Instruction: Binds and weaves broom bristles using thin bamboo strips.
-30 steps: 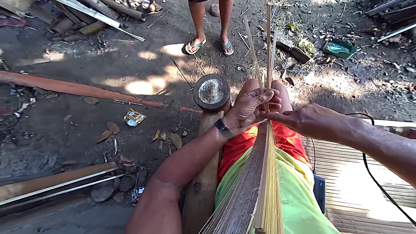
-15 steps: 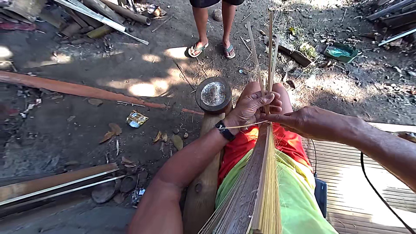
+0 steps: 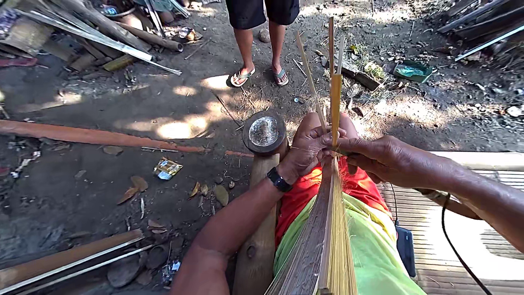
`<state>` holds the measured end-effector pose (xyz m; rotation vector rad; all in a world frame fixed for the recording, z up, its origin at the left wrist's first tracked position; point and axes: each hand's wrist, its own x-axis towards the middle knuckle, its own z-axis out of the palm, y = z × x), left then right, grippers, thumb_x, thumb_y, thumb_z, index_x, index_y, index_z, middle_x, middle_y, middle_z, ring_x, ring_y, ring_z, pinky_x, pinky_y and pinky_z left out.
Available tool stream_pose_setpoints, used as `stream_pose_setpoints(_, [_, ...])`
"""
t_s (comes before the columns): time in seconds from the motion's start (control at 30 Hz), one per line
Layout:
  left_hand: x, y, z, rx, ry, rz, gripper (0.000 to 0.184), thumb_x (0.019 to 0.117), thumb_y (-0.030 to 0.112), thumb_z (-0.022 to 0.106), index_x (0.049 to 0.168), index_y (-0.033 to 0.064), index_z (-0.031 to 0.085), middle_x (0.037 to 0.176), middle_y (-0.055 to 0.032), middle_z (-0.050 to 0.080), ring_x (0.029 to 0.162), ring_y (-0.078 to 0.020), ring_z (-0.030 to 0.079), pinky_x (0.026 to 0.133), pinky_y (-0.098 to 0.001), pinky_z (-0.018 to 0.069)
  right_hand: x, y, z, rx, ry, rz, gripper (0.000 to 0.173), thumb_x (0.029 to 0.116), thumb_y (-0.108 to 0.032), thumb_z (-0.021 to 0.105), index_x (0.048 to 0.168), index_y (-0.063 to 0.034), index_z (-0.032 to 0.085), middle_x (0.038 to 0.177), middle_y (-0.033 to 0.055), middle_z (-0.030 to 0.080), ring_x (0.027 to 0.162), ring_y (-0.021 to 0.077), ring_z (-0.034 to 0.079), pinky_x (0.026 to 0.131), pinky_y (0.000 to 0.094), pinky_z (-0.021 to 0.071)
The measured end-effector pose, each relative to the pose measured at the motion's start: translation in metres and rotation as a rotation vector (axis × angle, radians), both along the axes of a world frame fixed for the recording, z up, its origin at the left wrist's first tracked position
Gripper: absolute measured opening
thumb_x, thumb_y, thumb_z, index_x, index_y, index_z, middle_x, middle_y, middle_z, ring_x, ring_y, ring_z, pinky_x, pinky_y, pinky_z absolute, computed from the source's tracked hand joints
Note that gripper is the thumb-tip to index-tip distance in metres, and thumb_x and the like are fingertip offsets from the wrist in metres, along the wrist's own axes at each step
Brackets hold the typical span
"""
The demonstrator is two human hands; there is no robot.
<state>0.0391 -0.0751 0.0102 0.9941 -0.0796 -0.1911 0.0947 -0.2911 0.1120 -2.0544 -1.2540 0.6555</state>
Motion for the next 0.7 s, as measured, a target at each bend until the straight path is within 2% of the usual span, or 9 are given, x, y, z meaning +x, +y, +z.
stream_pose_setpoints(0.1, [0.0, -0.002, -0.006, -0.035, -0.058, 0.001, 0.018, 0.1019, 0.018, 0.063, 0.117, 0.0115, 0.069, 0.099, -0.0041, 0.069, 0.078, -0.008, 0.064, 0.069, -0.0258, 0.0572, -0.005, -0.004, -0.005, 0.017, 0.055, -0.102, 0.043, 0.1078, -0.017, 0.052, 0.149, -0.0298, 0.051, 0.084, -0.0015, 0.072, 0.051, 0.0081, 0.063, 0.045, 0.027, 0.0573])
stream_pose_setpoints(0.17, [0.002, -0.002, -0.012, -0.065, -0.058, -0.016, 0.019, 0.1033, 0.021, 0.061, 0.118, 0.0119, 0.069, 0.1, -0.0044, 0.069, 0.081, -0.0099, 0.066, 0.073, -0.0292, 0.0582, -0.006, -0.007, -0.01, 0.032, 0.098, -0.186, 0.043, 0.1093, -0.02, 0.05, 0.15, -0.0327, 0.049, 0.089, -0.0008, 0.075, 0.05, 0.0105, 0.064, 0.044, 0.0283, 0.0571])
stream_pose_setpoints(0.27, [0.005, -0.002, -0.01, -0.113, 0.001, -0.024, 0.021, 0.1053, 0.024, 0.056, 0.113, 0.009, 0.069, 0.103, -0.0077, 0.07, 0.089, -0.0153, 0.069, 0.081, -0.0355, 0.0598, -0.007, -0.013, -0.019, 0.094, 0.137, -0.273, 0.047, 0.1092, -0.017, 0.049, 0.153, -0.0327, 0.046, 0.092, 0.001, 0.074, 0.05, 0.0134, 0.064, 0.043, 0.0303, 0.0579])
stream_pose_setpoints(0.33, [0.005, -0.002, -0.01, -0.086, -0.021, -0.045, 0.024, 0.1052, 0.019, 0.051, 0.118, 0.0066, 0.068, 0.106, -0.0101, 0.07, 0.091, -0.0163, 0.069, 0.082, -0.0354, 0.0594, -0.011, -0.015, -0.023, 0.127, 0.169, -0.327, 0.045, 0.1095, -0.018, 0.049, 0.152, -0.0317, 0.048, 0.091, 0.0021, 0.074, 0.05, 0.0154, 0.064, 0.044, 0.0317, 0.059])
stream_pose_setpoints(0.4, [0.003, -0.004, -0.01, 0.005, -0.108, -0.03, 0.023, 0.1007, 0.008, 0.056, 0.119, 0.0031, 0.069, 0.106, -0.0131, 0.071, 0.089, -0.0172, 0.069, 0.079, -0.0346, 0.0589, -0.014, -0.017, -0.028, 0.152, 0.217, -0.375, 0.045, 0.1099, -0.019, 0.048, 0.153, -0.0347, 0.047, 0.093, 0.0031, 0.074, 0.049, 0.0173, 0.064, 0.043, 0.0331, 0.0588])
stream_pose_setpoints(0.43, [0.002, -0.006, -0.01, 0.053, -0.154, -0.013, 0.022, 0.0992, 0.006, 0.06, 0.119, 0.0015, 0.07, 0.108, -0.0153, 0.072, 0.091, -0.0197, 0.07, 0.081, -0.0366, 0.0597, -0.015, -0.019, -0.031, 0.16, 0.245, -0.399, 0.047, 0.1101, -0.02, 0.048, 0.154, -0.0367, 0.045, 0.095, 0.0034, 0.075, 0.049, 0.0181, 0.064, 0.043, 0.0335, 0.0585])
stream_pose_setpoints(0.53, [-0.001, -0.011, -0.013, 0.133, -0.212, 0.051, 0.019, 0.0961, 0.007, 0.069, 0.114, 0.0015, 0.072, 0.101, -0.0162, 0.073, 0.085, -0.0207, 0.071, 0.075, -0.0357, 0.0603, -0.02, -0.019, -0.038, 0.193, 0.317, -0.43, 0.047, 0.1106, -0.019, 0.046, 0.154, -0.036, 0.044, 0.096, 0.0053, 0.074, 0.049, 0.0196, 0.063, 0.043, 0.0335, 0.0577])
stream_pose_setpoints(0.7, [0.0, -0.012, -0.01, 0.182, -0.197, 0.06, 0.017, 0.0968, 0.009, 0.069, 0.112, 0.0007, 0.073, 0.096, -0.0158, 0.073, 0.08, -0.0196, 0.07, 0.073, -0.0344, 0.0601, -0.025, -0.017, -0.039, 0.204, 0.324, -0.429, 0.048, 0.1103, -0.018, 0.047, 0.155, -0.0359, 0.043, 0.095, 0.0042, 0.074, 0.048, 0.0184, 0.062, 0.043, 0.0325, 0.0571])
